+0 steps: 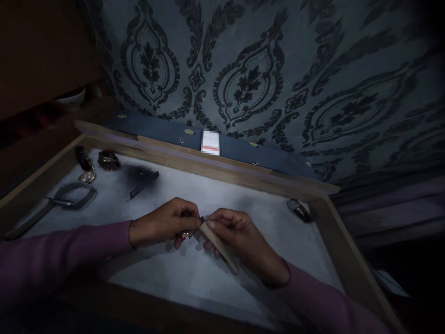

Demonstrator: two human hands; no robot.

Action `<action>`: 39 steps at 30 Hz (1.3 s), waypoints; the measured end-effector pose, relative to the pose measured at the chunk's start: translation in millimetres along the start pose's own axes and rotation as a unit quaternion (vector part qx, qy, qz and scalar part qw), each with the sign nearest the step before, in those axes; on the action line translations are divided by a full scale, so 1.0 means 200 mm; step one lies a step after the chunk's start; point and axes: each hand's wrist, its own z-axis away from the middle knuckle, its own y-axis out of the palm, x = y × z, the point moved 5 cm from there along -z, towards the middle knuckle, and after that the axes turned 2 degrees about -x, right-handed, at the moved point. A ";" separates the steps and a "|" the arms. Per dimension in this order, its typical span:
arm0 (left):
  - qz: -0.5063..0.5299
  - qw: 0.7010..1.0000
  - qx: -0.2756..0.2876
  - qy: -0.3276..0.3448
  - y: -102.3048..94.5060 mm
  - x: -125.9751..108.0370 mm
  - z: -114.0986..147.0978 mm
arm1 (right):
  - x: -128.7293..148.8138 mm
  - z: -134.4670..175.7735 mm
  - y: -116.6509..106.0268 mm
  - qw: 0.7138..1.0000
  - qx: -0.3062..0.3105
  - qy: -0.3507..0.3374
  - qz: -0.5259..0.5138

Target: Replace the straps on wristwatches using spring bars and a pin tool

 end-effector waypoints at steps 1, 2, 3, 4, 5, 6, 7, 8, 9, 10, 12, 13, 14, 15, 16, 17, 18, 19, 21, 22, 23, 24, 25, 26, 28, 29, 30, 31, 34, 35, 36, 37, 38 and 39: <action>0.000 1.000 0.001 0.000 0.00 0.00 0.00 | 0.00 0.00 0.00 1.000 0.001 0.000 0.002; 0.001 1.000 0.002 0.000 0.00 0.00 0.00 | 0.00 0.00 0.00 1.000 0.003 0.000 0.004; 0.002 1.000 0.003 -0.001 0.00 0.00 0.00 | 0.00 0.00 0.00 1.000 0.005 -0.001 0.006; 0.004 1.000 0.003 -0.003 0.00 0.00 0.00 | 0.00 0.01 0.00 1.000 0.006 -0.001 0.007; 0.004 1.000 0.002 -0.004 0.00 0.00 0.00 | 0.00 0.01 0.00 1.000 0.007 -0.001 0.007; 0.003 1.000 0.001 -0.006 0.00 0.00 0.00 | 0.00 0.01 0.00 1.000 0.007 0.000 0.007; 0.000 1.000 0.002 -0.008 0.00 0.00 0.01 | 0.00 0.01 0.00 1.000 0.006 0.001 0.006; -0.003 1.000 0.002 -0.009 0.00 0.00 0.00 | 0.00 0.00 0.00 1.000 0.005 0.001 0.006; -0.006 1.000 0.003 -0.010 0.00 0.00 0.00 | 0.00 0.00 0.00 1.000 0.005 0.001 0.005; -0.007 1.000 0.004 -0.010 0.00 0.00 0.00 | -0.01 0.00 0.00 1.000 0.005 0.000 0.004; -0.006 1.000 0.004 -0.007 0.00 0.00 0.00 | -0.01 0.00 0.00 1.000 0.007 -0.003 0.001; -0.006 1.000 0.003 -0.006 0.00 0.00 0.00 | -0.01 0.00 0.00 1.000 0.008 -0.004 0.001; -0.007 1.000 0.001 -0.006 0.00 0.00 0.00 | -0.01 0.00 0.00 1.000 0.009 -0.004 0.001; -0.009 1.000 0.000 -0.008 0.00 0.00 0.00 | -0.01 0.00 0.00 1.000 0.009 -0.004 0.003; -0.011 1.000 0.000 -0.009 0.00 0.00 0.00 | -0.02 0.00 0.00 1.000 0.009 -0.004 0.007; -0.013 1.000 0.000 -0.010 0.00 0.01 0.00 | -0.02 0.00 0.00 1.000 0.009 -0.003 0.012; -0.015 1.000 0.000 -0.010 0.00 0.01 0.00 | -0.02 0.00 0.00 1.000 0.007 -0.002 0.017; -0.014 1.000 0.001 -0.008 0.00 0.01 0.00 | -0.02 0.00 0.00 1.000 0.007 -0.001 0.021; -0.011 1.000 0.004 -0.004 0.00 0.01 0.00 | -0.02 0.00 0.00 1.000 0.008 0.001 0.027; -0.011 1.000 0.004 -0.003 0.00 0.02 0.00 | -0.03 0.00 0.00 1.000 0.009 0.003 0.029; -0.011 1.000 0.004 -0.003 0.01 0.02 0.00 | -0.03 0.00 0.01 0.999 0.010 0.004 0.030; -0.012 1.000 0.003 -0.003 0.01 0.02 0.00 | -0.03 0.00 0.01 0.999 0.011 0.005 0.031; -0.012 1.000 0.002 -0.004 0.01 0.03 0.00 | -0.03 0.00 0.01 0.999 0.011 0.007 0.032; -0.013 1.000 0.002 -0.005 0.00 0.03 0.00 | -0.03 0.00 0.01 0.999 0.010 0.009 0.032; -0.011 1.000 0.002 -0.003 0.00 0.04 -0.01 | -0.04 0.00 0.01 0.999 0.008 0.017 0.035; -0.010 1.000 0.001 -0.001 0.00 0.04 -0.01 | -0.04 0.00 0.01 0.999 0.008 0.021 0.036; -0.008 1.000 0.002 0.002 0.00 0.04 -0.01 | -0.04 0.00 0.01 0.999 0.007 0.024 0.038; -0.008 1.000 0.003 0.005 0.00 0.04 -0.01 | -0.04 0.00 0.01 0.999 0.008 0.025 0.040; -0.006 1.000 0.005 0.004 0.00 0.05 -0.01 | -0.05 0.00 0.01 0.999 0.012 0.023 0.041; -0.007 1.000 0.006 0.003 0.00 0.05 -0.01 | -0.05 0.00 0.01 0.999 0.014 0.022 0.042; -0.007 1.000 0.005 0.001 0.00 0.05 -0.01 | -0.05 0.00 0.01 0.999 0.016 0.020 0.043; -0.006 1.000 0.005 0.000 0.00 0.05 -0.01 | -0.05 0.00 0.01 0.999 0.018 0.018 0.043; -0.005 1.000 0.005 -0.002 0.00 0.05 -0.01 | -0.05 0.00 0.01 0.999 0.020 0.017 0.043; -0.004 1.000 0.005 -0.003 0.00 0.06 -0.01 | -0.05 0.00 0.01 0.999 0.021 0.016 0.043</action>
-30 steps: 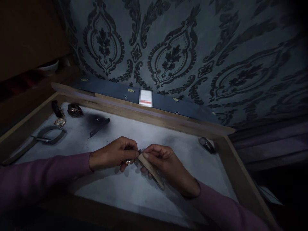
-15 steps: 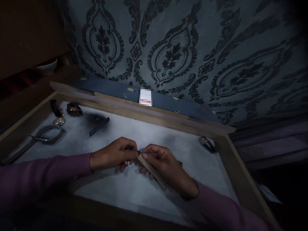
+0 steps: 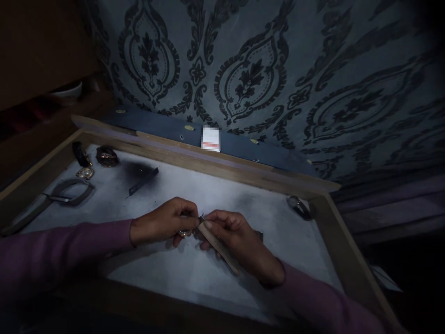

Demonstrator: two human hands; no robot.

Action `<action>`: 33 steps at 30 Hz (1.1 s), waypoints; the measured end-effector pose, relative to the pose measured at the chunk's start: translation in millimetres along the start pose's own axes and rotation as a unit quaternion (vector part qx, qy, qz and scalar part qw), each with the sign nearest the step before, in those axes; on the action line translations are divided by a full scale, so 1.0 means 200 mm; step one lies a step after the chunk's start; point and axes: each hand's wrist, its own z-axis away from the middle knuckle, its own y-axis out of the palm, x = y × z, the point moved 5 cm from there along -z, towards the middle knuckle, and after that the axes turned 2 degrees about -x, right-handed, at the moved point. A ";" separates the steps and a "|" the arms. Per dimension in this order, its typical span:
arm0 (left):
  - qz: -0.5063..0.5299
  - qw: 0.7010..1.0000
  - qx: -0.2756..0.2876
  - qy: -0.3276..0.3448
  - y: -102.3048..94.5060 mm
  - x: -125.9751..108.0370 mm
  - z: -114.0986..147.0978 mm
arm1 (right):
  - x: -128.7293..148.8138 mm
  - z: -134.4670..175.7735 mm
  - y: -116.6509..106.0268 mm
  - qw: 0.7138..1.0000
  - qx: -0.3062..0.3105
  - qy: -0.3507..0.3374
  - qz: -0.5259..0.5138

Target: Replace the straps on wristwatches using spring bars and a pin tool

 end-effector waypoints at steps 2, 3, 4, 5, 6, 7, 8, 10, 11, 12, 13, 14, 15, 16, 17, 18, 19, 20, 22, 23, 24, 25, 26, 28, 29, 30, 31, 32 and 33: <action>-0.002 1.000 -0.001 -0.001 0.00 0.00 0.00 | 0.00 0.01 0.00 1.000 0.000 -0.002 0.002; -0.005 1.000 -0.001 0.000 0.00 0.00 0.00 | 0.01 0.01 0.01 1.000 0.000 -0.002 0.007; -0.009 1.000 -0.001 0.002 0.00 0.00 0.00 | 0.01 0.01 0.01 1.000 0.000 -0.005 0.012; -0.012 1.000 -0.002 0.003 0.00 0.00 0.00 | 0.01 0.01 0.01 1.000 -0.001 -0.007 0.019; -0.013 1.000 -0.003 0.006 0.00 0.00 0.00 | 0.02 0.02 0.01 1.000 -0.002 -0.010 0.026; -0.013 1.000 -0.004 0.008 0.00 0.00 0.00 | 0.02 0.02 0.02 0.999 -0.003 -0.012 0.032; -0.012 1.000 -0.005 0.010 0.00 0.00 0.00 | 0.02 0.02 0.02 0.999 -0.004 -0.014 0.039; -0.013 1.000 -0.006 0.009 0.00 0.00 0.00 | 0.02 0.01 0.02 0.999 -0.005 -0.022 0.050; -0.015 1.000 -0.008 0.006 0.00 0.00 0.00 | 0.02 0.01 0.02 0.998 -0.004 -0.027 0.052; -0.016 1.000 -0.011 0.004 0.01 0.00 0.01 | 0.02 0.01 0.02 0.998 -0.003 -0.033 0.054; -0.016 1.000 -0.013 0.002 0.01 0.00 0.01 | 0.02 0.01 0.02 0.998 -0.001 -0.040 0.054; -0.016 1.000 -0.015 0.001 0.01 0.00 0.01 | 0.02 0.01 0.03 0.998 0.001 -0.045 0.053; -0.014 1.000 -0.018 0.000 0.01 0.00 0.01 | 0.02 0.01 0.03 0.997 0.003 -0.049 0.054; -0.012 1.000 -0.020 0.000 0.01 -0.01 0.01 | 0.02 0.01 0.03 0.997 0.005 -0.051 0.058; -0.010 1.000 -0.020 0.000 0.01 -0.01 0.01 | 0.02 0.01 0.03 0.997 0.006 -0.052 0.064; -0.009 1.000 -0.020 -0.001 0.01 -0.01 0.01 | 0.02 0.01 0.03 0.996 0.006 -0.054 0.071; -0.010 1.000 -0.021 -0.001 0.01 -0.01 0.01 | 0.03 0.01 0.03 0.995 0.006 -0.056 0.079; -0.011 1.000 -0.022 0.001 0.01 0.00 0.01 | 0.03 0.01 0.03 0.994 0.007 -0.060 0.087; -0.016 1.000 -0.025 0.003 0.01 0.00 0.01 | 0.03 0.01 0.03 0.993 0.007 -0.067 0.095; -0.017 0.999 -0.027 0.005 0.01 0.00 0.01 | 0.03 0.02 0.03 0.993 0.007 -0.069 0.096; -0.017 0.999 -0.029 0.006 0.01 0.00 0.01 | 0.03 0.02 0.03 0.993 0.008 -0.069 0.097; -0.017 0.999 -0.029 0.007 0.01 0.01 0.01 | 0.03 0.02 0.03 0.993 0.007 -0.069 0.098; -0.016 0.999 -0.030 0.008 0.01 0.01 0.01 | 0.02 0.02 0.03 0.993 0.008 -0.069 0.099; -0.014 0.999 -0.030 0.006 0.01 0.01 0.01 | 0.02 0.02 0.04 0.992 0.009 -0.067 0.104; -0.015 0.999 -0.030 0.005 0.01 0.01 0.01 | 0.02 0.02 0.04 0.992 0.009 -0.066 0.108; -0.015 0.999 -0.028 0.004 0.02 0.01 0.01 | 0.02 0.02 0.04 0.991 0.007 -0.065 0.113; -0.015 1.000 -0.027 0.004 0.02 0.01 0.01 | 0.02 0.02 0.03 0.991 0.003 -0.064 0.118; -0.016 1.000 -0.026 0.004 0.02 0.01 0.01 | 0.02 0.02 0.03 0.990 -0.001 -0.063 0.124; -0.015 1.000 -0.025 0.004 0.02 0.01 0.01 | 0.01 0.02 0.03 0.990 -0.005 -0.062 0.127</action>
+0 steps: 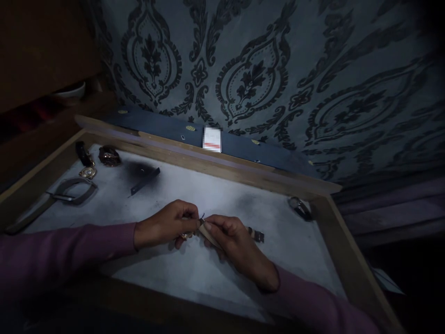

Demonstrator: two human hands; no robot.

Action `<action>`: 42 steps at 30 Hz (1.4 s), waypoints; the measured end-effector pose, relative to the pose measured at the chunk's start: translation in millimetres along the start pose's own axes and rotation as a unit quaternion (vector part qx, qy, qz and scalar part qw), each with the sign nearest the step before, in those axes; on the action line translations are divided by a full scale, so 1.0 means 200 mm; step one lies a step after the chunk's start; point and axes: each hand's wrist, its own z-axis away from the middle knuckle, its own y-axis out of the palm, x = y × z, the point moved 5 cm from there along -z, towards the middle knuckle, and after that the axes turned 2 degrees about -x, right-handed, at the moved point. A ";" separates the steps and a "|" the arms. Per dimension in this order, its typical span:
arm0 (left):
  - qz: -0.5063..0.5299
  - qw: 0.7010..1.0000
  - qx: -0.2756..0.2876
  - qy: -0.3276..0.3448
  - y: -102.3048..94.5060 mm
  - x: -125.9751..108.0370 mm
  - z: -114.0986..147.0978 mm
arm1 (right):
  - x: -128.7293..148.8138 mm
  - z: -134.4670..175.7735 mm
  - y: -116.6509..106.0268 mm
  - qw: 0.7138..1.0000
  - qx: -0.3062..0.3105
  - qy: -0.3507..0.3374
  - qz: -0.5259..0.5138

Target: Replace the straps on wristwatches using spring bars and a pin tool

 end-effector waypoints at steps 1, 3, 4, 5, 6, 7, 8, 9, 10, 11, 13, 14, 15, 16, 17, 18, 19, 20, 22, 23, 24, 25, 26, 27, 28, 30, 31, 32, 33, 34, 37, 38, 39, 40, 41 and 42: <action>0.002 1.000 0.001 -0.001 0.00 0.00 0.00 | 0.00 0.00 0.00 1.000 -0.002 0.002 0.003; 0.007 1.000 0.006 -0.006 0.00 0.00 0.00 | 0.00 0.00 -0.01 1.000 -0.003 0.006 0.004; 0.010 1.000 0.009 -0.008 0.00 0.00 0.00 | 0.00 0.00 -0.01 1.000 -0.002 0.007 0.002; 0.014 1.000 0.013 -0.009 0.00 0.00 0.00 | 0.00 0.00 -0.01 1.000 -0.002 0.008 -0.002; 0.018 1.000 0.018 -0.010 -0.01 0.00 -0.01 | 0.01 0.00 -0.02 1.000 -0.002 0.010 -0.008; 0.021 0.999 0.023 -0.011 -0.01 0.00 -0.01 | 0.01 -0.01 -0.02 1.000 -0.003 0.013 -0.016; 0.022 0.999 0.029 -0.012 -0.02 0.00 -0.01 | 0.01 -0.01 -0.03 1.000 -0.003 0.017 -0.024; 0.022 0.999 0.036 -0.013 -0.02 0.00 -0.01 | 0.01 -0.01 -0.03 0.999 -0.004 0.021 -0.031; 0.019 0.999 0.042 -0.014 -0.03 -0.01 0.00 | 0.01 -0.01 -0.04 0.999 -0.005 0.025 -0.037; 0.016 0.999 0.046 -0.016 -0.04 -0.01 0.00 | 0.01 -0.01 -0.04 0.999 -0.006 0.030 -0.043; 0.009 0.999 0.049 -0.021 -0.06 -0.02 0.02 | 0.01 -0.01 -0.05 0.998 -0.011 0.037 -0.053; 0.008 0.998 0.050 -0.026 -0.07 -0.03 0.03 | 0.01 -0.01 -0.06 0.997 -0.014 0.040 -0.058; 0.008 0.998 0.052 -0.029 -0.07 -0.03 0.04 | 0.02 -0.01 -0.06 0.997 -0.018 0.043 -0.062; 0.011 0.998 0.058 -0.030 -0.08 -0.03 0.05 | 0.02 -0.01 -0.07 0.997 -0.021 0.045 -0.066; 0.016 0.997 0.065 -0.028 -0.08 -0.04 0.05 | 0.03 0.00 -0.07 0.996 -0.025 0.046 -0.069; 0.022 0.997 0.071 -0.023 -0.08 -0.04 0.06 | 0.04 0.00 -0.08 0.996 -0.029 0.045 -0.070; 0.027 0.997 0.075 -0.018 -0.08 -0.04 0.06 | 0.05 0.00 -0.08 0.996 -0.032 0.043 -0.071; 0.030 0.997 0.076 -0.012 -0.08 -0.04 0.06 | 0.06 0.01 -0.08 0.996 -0.035 0.042 -0.070; 0.033 0.997 0.072 -0.004 -0.09 -0.04 0.06 | 0.08 0.02 -0.09 0.996 -0.039 0.038 -0.070; 0.036 0.997 0.069 -0.004 -0.09 -0.04 0.06 | 0.08 0.03 -0.09 0.996 -0.040 0.037 -0.070; 0.041 0.997 0.068 -0.007 -0.09 -0.04 0.05 | 0.09 0.04 -0.09 0.996 -0.043 0.036 -0.072; 0.048 0.996 0.068 -0.011 -0.09 -0.04 0.05 | 0.09 0.04 -0.09 0.996 -0.045 0.034 -0.073; 0.057 0.996 0.068 -0.017 -0.08 -0.03 0.04 | 0.08 0.05 -0.09 0.996 -0.048 0.030 -0.074; 0.066 0.995 0.068 -0.024 -0.08 -0.03 0.04 | 0.08 0.05 -0.09 0.996 -0.051 0.028 -0.074; 0.073 0.995 0.068 -0.030 -0.08 -0.02 0.03 | 0.08 0.06 -0.09 0.996 -0.052 0.027 -0.073; 0.082 0.994 0.070 -0.036 -0.07 0.00 0.03 | 0.08 0.06 -0.09 0.996 -0.049 0.026 -0.067; 0.085 0.993 0.071 -0.037 -0.06 0.00 0.03 | 0.07 0.06 -0.09 0.997 -0.047 0.025 -0.063; 0.087 0.993 0.070 -0.037 -0.06 0.01 0.03 | 0.07 0.06 -0.09 0.997 -0.043 0.025 -0.057; 0.091 0.993 0.068 -0.035 -0.06 0.01 0.03 | 0.08 0.05 -0.09 0.998 -0.040 0.021 -0.050; 0.094 0.993 0.065 -0.033 -0.06 0.01 0.03 | 0.08 0.05 -0.09 0.998 -0.038 0.017 -0.042; 0.101 0.993 0.054 -0.028 -0.06 0.00 0.04 | 0.08 0.05 -0.09 0.999 -0.031 0.005 -0.025; 0.102 0.993 0.053 -0.028 -0.06 0.00 0.04 | 0.08 0.05 -0.08 0.999 -0.027 0.003 -0.023; 0.102 0.993 0.053 -0.031 -0.06 0.00 0.04 | 0.09 0.05 -0.08 0.999 -0.024 0.000 -0.022; 0.102 0.993 0.055 -0.034 -0.06 -0.01 0.05 | 0.09 0.05 -0.08 1.000 -0.020 -0.002 -0.020; 0.100 0.993 0.058 -0.035 -0.06 -0.01 0.05 | 0.08 0.05 -0.08 1.000 -0.016 -0.002 -0.019; 0.096 0.993 0.063 -0.034 -0.05 -0.01 0.05 | 0.08 0.05 -0.08 1.000 -0.013 -0.002 -0.017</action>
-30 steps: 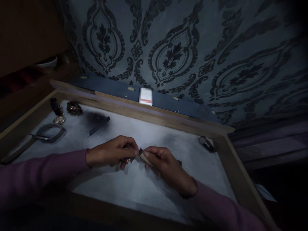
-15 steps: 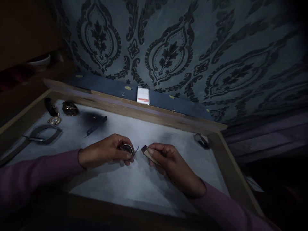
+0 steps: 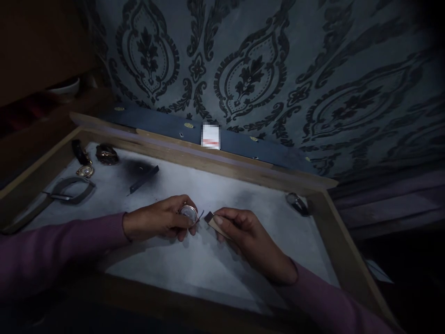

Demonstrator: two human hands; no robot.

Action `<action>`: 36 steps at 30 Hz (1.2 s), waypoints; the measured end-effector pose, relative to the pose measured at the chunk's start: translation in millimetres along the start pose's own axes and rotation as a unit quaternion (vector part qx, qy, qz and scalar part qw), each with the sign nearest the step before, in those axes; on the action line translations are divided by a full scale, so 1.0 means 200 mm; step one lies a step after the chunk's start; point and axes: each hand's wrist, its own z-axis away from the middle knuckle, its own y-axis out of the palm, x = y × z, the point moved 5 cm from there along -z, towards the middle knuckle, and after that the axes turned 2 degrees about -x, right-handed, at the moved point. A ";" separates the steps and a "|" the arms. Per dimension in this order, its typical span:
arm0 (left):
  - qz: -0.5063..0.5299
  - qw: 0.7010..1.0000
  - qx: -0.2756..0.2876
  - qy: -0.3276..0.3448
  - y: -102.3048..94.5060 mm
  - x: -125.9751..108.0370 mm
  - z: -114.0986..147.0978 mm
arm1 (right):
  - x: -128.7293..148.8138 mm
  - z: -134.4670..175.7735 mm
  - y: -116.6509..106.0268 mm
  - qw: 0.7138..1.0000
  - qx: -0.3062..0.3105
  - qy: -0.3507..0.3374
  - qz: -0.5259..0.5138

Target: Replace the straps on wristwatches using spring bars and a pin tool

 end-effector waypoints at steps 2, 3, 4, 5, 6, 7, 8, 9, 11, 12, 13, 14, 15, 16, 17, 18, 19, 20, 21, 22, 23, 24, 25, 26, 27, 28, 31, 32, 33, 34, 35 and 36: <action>-0.011 1.000 0.017 0.007 0.01 -0.01 0.00 | 0.00 0.00 0.00 1.000 0.006 0.002 0.001; -0.017 0.999 0.027 0.011 0.01 -0.01 0.00 | -0.01 0.00 0.00 1.000 0.009 0.004 0.001; -0.023 0.999 0.036 0.015 0.01 -0.01 0.00 | -0.01 0.00 0.00 1.000 0.012 0.006 0.003; -0.028 0.999 0.041 0.017 0.02 -0.01 0.00 | -0.01 0.00 0.00 1.000 0.015 0.007 0.005; -0.033 0.998 0.042 0.019 0.02 -0.01 -0.01 | -0.01 0.00 0.00 1.000 0.018 0.008 0.009; -0.037 0.998 0.040 0.021 0.01 -0.01 -0.01 | -0.01 0.00 0.00 1.000 0.019 0.009 0.012; -0.039 0.998 0.036 0.024 0.01 -0.01 -0.01 | -0.01 0.00 0.00 1.000 0.021 0.010 0.015; -0.038 0.998 0.032 0.027 0.01 -0.01 -0.02 | -0.01 0.00 0.00 1.000 0.022 0.009 0.016; -0.030 0.999 0.024 0.029 0.01 -0.01 -0.02 | -0.01 0.00 0.00 1.000 0.025 0.009 0.015; -0.025 0.999 0.022 0.029 0.01 -0.01 -0.02 | -0.01 0.00 0.00 0.999 0.027 0.010 0.015; -0.021 0.999 0.020 0.028 0.01 -0.01 -0.02 | -0.01 0.00 0.00 0.999 0.029 0.010 0.016; -0.021 0.999 0.019 0.027 0.01 -0.01 -0.02 | -0.01 0.00 0.00 0.999 0.030 0.010 0.018; -0.022 0.999 0.018 0.026 0.01 -0.01 -0.02 | -0.01 -0.01 0.00 0.999 0.031 0.009 0.021; -0.023 0.999 0.017 0.025 0.01 -0.01 -0.02 | -0.01 -0.01 0.00 0.999 0.031 0.008 0.024; -0.025 0.999 0.016 0.025 0.01 -0.01 -0.02 | -0.01 -0.01 0.00 0.999 0.032 0.007 0.027; -0.028 0.999 0.015 0.026 0.01 -0.01 -0.02 | -0.01 -0.01 0.00 0.999 0.032 0.006 0.030; -0.031 0.999 0.014 0.027 0.01 -0.01 -0.02 | -0.01 -0.01 0.00 0.999 0.031 0.008 0.033; -0.033 0.999 0.012 0.030 0.01 -0.02 -0.02 | -0.01 -0.01 0.00 0.999 0.029 0.010 0.036; -0.036 0.999 0.011 0.032 0.01 -0.02 -0.02 | -0.02 -0.01 0.00 0.999 0.028 0.012 0.037; -0.040 0.999 0.012 0.033 0.01 -0.02 -0.02 | -0.02 -0.01 0.00 0.999 0.026 0.013 0.039; -0.044 0.998 0.014 0.035 0.01 -0.02 -0.01 | -0.02 -0.01 0.00 0.999 0.024 0.013 0.041; -0.046 0.998 0.016 0.037 0.02 -0.02 -0.01 | -0.02 -0.01 0.00 0.999 0.022 0.012 0.043; -0.048 0.998 0.017 0.038 0.02 -0.02 -0.01 | -0.02 -0.01 0.00 0.999 0.021 0.012 0.045; -0.049 0.998 0.018 0.038 0.02 -0.01 -0.01 | -0.02 -0.01 0.00 0.999 0.020 0.012 0.048; -0.050 0.998 0.018 0.037 0.02 -0.01 -0.01 | -0.02 -0.01 0.00 0.998 0.019 0.012 0.051; -0.050 0.998 0.016 0.036 0.02 -0.01 -0.01 | -0.02 -0.01 0.00 0.998 0.017 0.012 0.055; -0.047 0.998 0.013 0.034 0.02 0.00 -0.02 | -0.01 0.00 0.00 0.998 0.017 0.010 0.064; -0.043 0.998 0.011 0.035 0.02 0.00 -0.02 | -0.01 0.00 0.00 0.998 0.017 0.011 0.066; -0.038 0.999 0.009 0.036 0.02 0.00 -0.02 | -0.01 0.00 0.00 0.997 0.019 0.013 0.067; -0.034 0.999 0.006 0.037 0.02 0.00 -0.02 | -0.01 -0.01 0.00 0.997 0.020 0.016 0.068; -0.030 0.999 0.006 0.038 0.02 0.00 -0.02 | -0.01 -0.01 0.00 0.997 0.021 0.019 0.068; -0.028 0.999 0.006 0.038 0.02 0.01 -0.02 | -0.01 -0.01 0.01 0.997 0.020 0.022 0.067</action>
